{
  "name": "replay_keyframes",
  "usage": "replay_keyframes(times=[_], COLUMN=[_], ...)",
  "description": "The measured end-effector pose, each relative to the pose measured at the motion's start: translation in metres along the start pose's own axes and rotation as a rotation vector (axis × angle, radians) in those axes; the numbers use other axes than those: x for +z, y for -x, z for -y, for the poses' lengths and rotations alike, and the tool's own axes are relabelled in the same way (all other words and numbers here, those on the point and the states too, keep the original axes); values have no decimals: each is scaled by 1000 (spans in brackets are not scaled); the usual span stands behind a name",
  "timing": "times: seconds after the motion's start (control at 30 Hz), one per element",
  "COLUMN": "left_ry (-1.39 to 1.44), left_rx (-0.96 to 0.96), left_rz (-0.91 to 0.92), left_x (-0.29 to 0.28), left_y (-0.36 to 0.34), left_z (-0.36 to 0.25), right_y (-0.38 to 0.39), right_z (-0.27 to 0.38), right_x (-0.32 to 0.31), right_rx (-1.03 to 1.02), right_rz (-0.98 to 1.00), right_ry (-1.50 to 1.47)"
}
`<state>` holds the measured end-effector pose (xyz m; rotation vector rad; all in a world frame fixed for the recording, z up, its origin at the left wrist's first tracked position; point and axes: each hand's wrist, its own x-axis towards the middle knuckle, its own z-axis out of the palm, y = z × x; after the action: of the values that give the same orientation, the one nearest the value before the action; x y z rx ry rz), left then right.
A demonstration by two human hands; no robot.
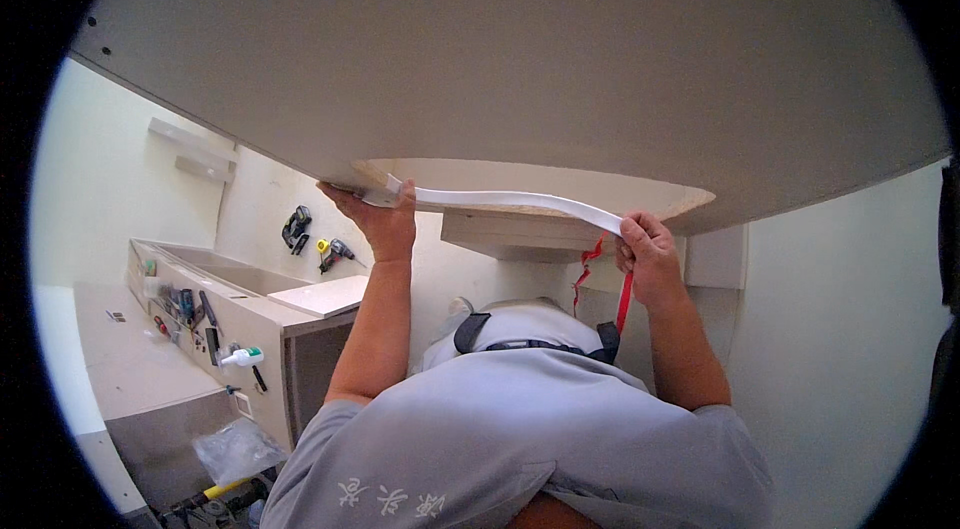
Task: The person applies a white adhesive strip to the inner edges of a rectangular cutout in a wooden panel, presses it firmly by hand along the perimeter, and then uses a utility knife to cut away the excess material.
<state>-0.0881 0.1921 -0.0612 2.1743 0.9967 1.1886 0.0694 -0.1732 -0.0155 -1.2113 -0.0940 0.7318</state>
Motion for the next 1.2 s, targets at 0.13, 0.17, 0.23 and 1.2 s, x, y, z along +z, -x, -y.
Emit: replay_keyframes(times=[0.13, 0.17, 0.23, 1.2], left_ry=[-15, -7, -25, 90], left_rx=[-5, -21, -32, -54], left_rz=[12, 19, 39, 104], left_x=[0, 1, 3, 13], left_y=[0, -1, 1, 24], left_z=[2, 1, -1, 26], right_y=[-3, -3, -3, -5], right_z=[0, 1, 5, 24], right_x=[2, 5, 9, 37], right_rx=[41, 45, 49, 53], right_rz=[21, 34, 46, 173], right_ry=[45, 62, 84, 212])
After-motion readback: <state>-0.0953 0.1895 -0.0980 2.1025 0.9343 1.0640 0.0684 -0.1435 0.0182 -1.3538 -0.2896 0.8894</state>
